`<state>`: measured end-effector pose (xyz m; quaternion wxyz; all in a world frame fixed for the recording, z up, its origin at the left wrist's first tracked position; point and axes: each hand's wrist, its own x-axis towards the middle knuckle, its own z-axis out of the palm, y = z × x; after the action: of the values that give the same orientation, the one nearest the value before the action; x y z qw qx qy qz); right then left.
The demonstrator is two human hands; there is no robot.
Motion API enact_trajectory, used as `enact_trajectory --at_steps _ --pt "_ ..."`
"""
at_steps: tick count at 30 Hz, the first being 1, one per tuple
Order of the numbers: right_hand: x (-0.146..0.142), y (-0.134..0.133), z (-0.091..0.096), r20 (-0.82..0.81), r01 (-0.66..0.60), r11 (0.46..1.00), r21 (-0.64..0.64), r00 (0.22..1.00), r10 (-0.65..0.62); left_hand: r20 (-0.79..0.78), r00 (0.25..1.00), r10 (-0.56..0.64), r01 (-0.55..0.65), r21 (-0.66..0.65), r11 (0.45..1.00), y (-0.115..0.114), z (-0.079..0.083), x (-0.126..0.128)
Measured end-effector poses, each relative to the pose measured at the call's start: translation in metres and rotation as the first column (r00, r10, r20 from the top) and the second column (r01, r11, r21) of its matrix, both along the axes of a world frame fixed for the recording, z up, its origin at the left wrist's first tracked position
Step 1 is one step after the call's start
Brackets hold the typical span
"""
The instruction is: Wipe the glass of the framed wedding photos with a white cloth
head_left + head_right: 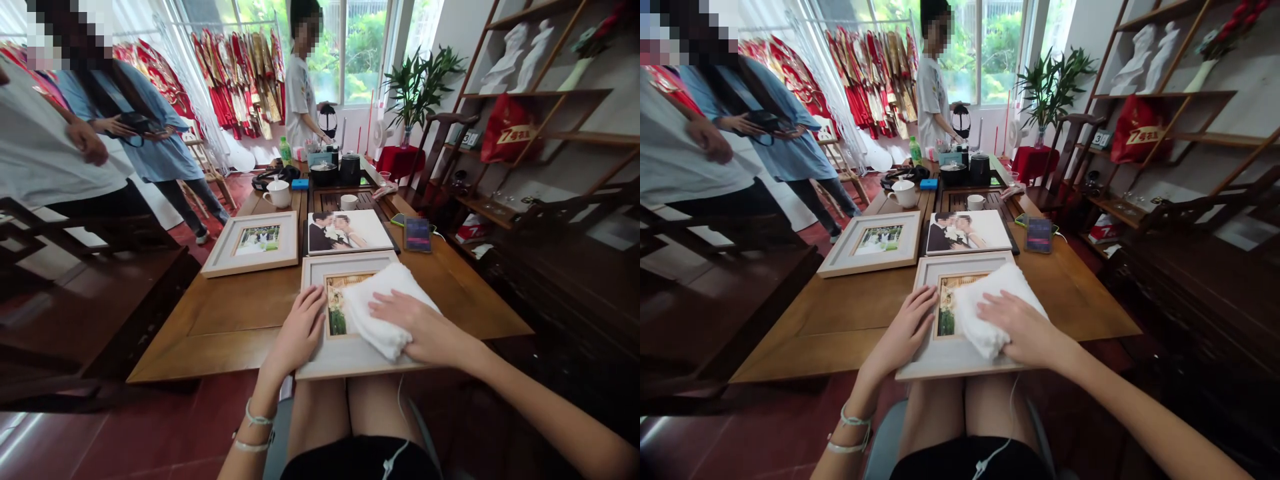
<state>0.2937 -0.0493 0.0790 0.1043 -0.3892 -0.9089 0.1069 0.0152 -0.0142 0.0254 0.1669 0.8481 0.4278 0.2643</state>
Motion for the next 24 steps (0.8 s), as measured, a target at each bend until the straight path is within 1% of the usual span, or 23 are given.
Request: enact_trajectory --at_steps 2,4,6,7,8,10,12,14,16,18,19,21,22,24 --pt "0.004 0.034 -0.008 -0.019 0.037 0.996 0.081 0.999 -0.036 -0.003 1.0 0.004 -0.004 -0.001 1.0 0.0 0.001 0.001" --pt "0.006 0.064 -0.01 -0.036 0.091 0.984 0.153 0.996 -0.086 0.0 1.0 0.012 -0.012 -0.002 1.0 -0.001 0.002 0.001" --pt "0.006 0.083 -0.011 -0.05 0.142 0.971 0.192 0.99 -0.134 0.008 1.0 0.019 -0.019 -0.002 1.0 -0.001 0.003 0.002" --pt "0.005 0.086 -0.011 -0.051 0.159 0.968 0.193 0.987 -0.152 0.011 1.0 0.022 -0.022 -0.002 1.0 -0.002 0.002 0.002" --pt "0.004 0.084 -0.011 -0.044 0.172 0.968 0.184 0.985 -0.167 0.013 1.0 0.024 -0.024 -0.001 1.0 -0.002 0.002 0.002" --pt "0.0 0.067 -0.008 -0.003 0.186 0.973 0.135 0.982 -0.187 0.007 1.0 0.026 -0.026 0.001 1.0 -0.003 0.002 0.002" --pt "-0.005 0.033 0.0 0.062 0.185 0.981 0.055 0.98 -0.188 -0.001 1.0 0.025 -0.025 0.003 1.0 -0.003 0.001 0.002" --pt "-0.01 -0.007 0.013 0.124 0.146 0.988 -0.057 0.983 -0.138 -0.005 1.0 0.026 -0.026 0.006 1.0 -0.003 0.0 0.002" --pt "-0.015 -0.044 0.026 0.129 0.081 0.982 -0.172 0.99 -0.059 -0.004 1.0 0.03 -0.029 0.01 1.0 -0.003 0.0 0.003" --pt "-0.021 -0.067 0.031 0.099 0.037 0.975 -0.22 0.995 -0.016 -0.007 1.0 0.028 -0.028 0.014 1.0 -0.003 0.0 0.003" --pt "-0.024 -0.071 0.03 0.084 0.032 0.976 -0.216 0.996 -0.014 -0.009 1.0 0.025 -0.025 0.016 1.0 -0.002 0.0 0.003" --pt "-0.029 -0.065 0.02 0.072 0.054 0.987 -0.151 0.996 -0.043 -0.014 1.0 0.021 -0.021 0.017 1.0 -0.002 0.0 0.002" --pt "-0.03 -0.056 0.013 0.08 0.073 0.992 -0.102 0.995 -0.065 -0.015 1.0 0.019 -0.018 0.017 1.0 -0.002 0.0 0.002" --pt "-0.027 -0.027 -0.001 0.116 0.132 0.991 0.019 0.984 -0.133 -0.017 1.0 0.014 -0.014 0.014 1.0 -0.001 0.0 0.001"
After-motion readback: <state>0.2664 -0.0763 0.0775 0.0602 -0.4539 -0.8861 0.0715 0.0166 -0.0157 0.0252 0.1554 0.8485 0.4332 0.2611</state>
